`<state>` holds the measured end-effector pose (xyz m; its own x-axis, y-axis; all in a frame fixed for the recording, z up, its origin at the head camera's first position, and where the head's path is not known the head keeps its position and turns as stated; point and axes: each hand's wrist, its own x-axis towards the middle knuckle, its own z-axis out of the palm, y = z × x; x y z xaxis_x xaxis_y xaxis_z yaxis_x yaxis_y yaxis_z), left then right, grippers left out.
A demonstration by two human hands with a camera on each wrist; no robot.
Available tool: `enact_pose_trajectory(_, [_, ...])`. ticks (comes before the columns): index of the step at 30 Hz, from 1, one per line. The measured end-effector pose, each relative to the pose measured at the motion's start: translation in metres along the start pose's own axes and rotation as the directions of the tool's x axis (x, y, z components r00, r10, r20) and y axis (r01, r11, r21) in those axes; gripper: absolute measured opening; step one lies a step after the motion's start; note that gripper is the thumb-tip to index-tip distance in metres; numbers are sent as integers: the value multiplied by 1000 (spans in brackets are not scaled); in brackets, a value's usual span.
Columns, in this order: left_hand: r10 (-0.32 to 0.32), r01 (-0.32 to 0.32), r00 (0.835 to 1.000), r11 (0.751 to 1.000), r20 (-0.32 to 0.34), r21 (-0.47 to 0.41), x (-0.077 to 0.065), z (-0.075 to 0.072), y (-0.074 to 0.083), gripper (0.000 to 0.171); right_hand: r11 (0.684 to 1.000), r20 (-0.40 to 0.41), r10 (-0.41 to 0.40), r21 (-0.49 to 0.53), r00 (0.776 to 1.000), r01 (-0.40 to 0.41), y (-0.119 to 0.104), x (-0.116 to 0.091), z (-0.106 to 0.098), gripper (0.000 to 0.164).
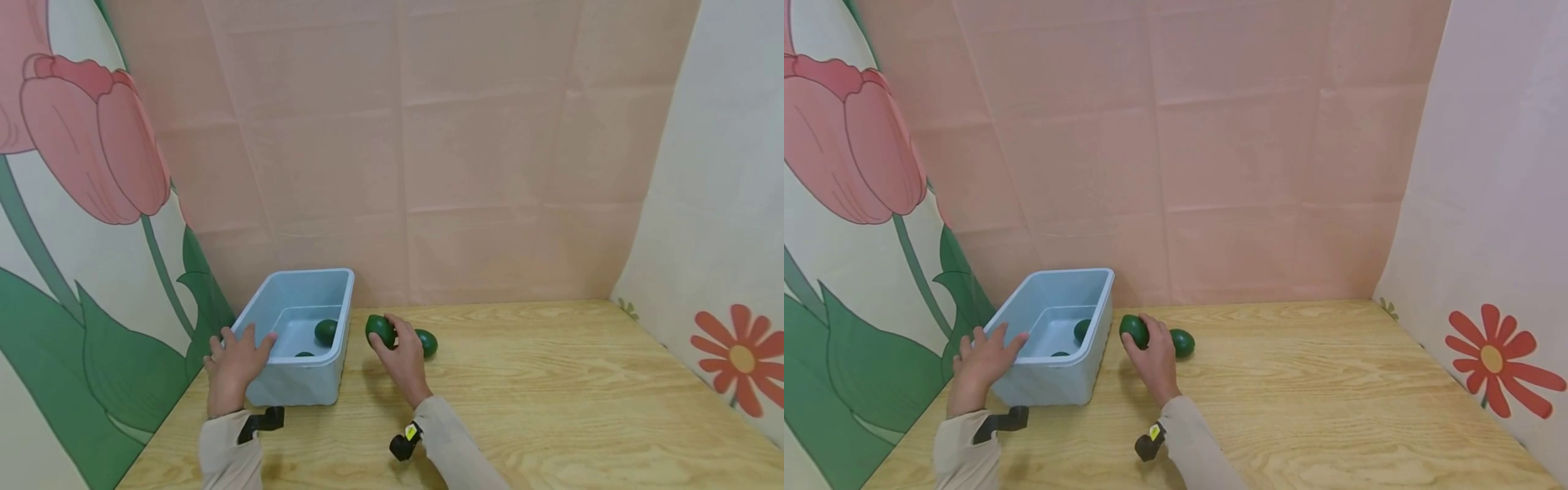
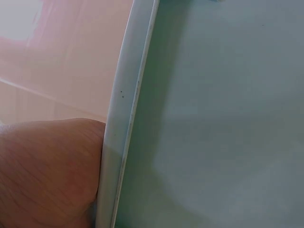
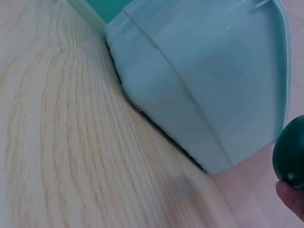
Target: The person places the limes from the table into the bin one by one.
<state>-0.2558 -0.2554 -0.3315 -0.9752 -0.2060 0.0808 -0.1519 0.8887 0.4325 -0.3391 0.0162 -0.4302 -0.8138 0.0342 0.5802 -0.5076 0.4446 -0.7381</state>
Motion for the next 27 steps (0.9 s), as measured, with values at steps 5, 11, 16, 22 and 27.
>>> enact_pose_trajectory(5, [1, -1, 1000, 1000, 1, 1, -1, 0, 0, 73, 1000, 0, -4, 19, 1000, 4, -1, 0, 0, 52])
enact_pose_trajectory(11, [2, -2, 1000, 1000, 2, 3, -2, -1, 0, 72, 1000, 1, 3, 31, 1000, -3, -4, 1, -1, 50])
enact_pose_trajectory(16, [2, -2, 1000, 1000, 1, 4, 0, 0, 1, 72, 999, 5, 4, 36, 1000, -4, -4, 1, -1, 50])
enact_pose_trajectory(22, [1, -1, 1000, 1000, -5, 6, -1, 0, 2, 72, 999, 6, -11, 39, 1000, 11, -6, 2, -2, 50])
enact_pose_trajectory(27, [1, -1, 1000, 1000, -5, 7, -2, -1, 2, 72, 999, -1, -28, 47, 1000, 28, -7, 2, -2, 51])
